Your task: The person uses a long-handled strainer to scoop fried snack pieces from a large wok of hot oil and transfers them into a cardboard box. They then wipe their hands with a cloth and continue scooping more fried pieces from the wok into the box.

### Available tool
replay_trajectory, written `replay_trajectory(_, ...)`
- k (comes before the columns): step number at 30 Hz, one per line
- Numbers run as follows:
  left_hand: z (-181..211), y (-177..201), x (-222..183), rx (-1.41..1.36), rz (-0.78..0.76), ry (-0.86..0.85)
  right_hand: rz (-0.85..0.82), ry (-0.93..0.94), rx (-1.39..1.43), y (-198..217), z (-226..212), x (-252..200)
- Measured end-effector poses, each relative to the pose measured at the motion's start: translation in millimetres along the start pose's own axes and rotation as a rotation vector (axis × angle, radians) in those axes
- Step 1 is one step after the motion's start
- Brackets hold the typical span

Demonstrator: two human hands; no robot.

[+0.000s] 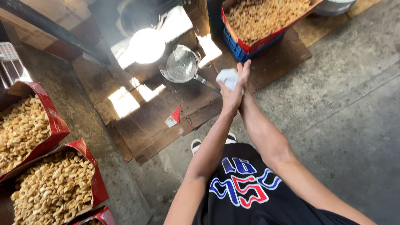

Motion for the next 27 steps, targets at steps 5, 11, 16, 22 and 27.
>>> replay_trajectory(5,-21,8,41,-0.442,0.045,0.123,-0.222,0.057,0.033,-32,-22,-52)
replay_trajectory(11,-15,42,64,-1.044,-0.164,0.452,-0.375,0.11,0.52,-53,-53,-116)
replay_trajectory(16,9,29,6,-1.243,-0.349,0.56,-0.189,0.204,0.572,-55,-86,-107)
replay_trajectory(22,-2,24,30,-0.937,-0.109,0.211,-0.28,0.199,0.365,-69,-58,-90)
replay_trajectory(27,-19,44,63,-0.838,0.081,0.146,-0.325,0.099,0.403,-69,-44,-125)
Point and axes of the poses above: each hand's wrist, its own x-axis towards the middle knuckle, its own y-axis out of the back of the hand, z = x × y, the point moved 1 cm from there along x, towards the middle knuckle, and after that the axes turned 15 degrees about -x, right-handed, at the moved point
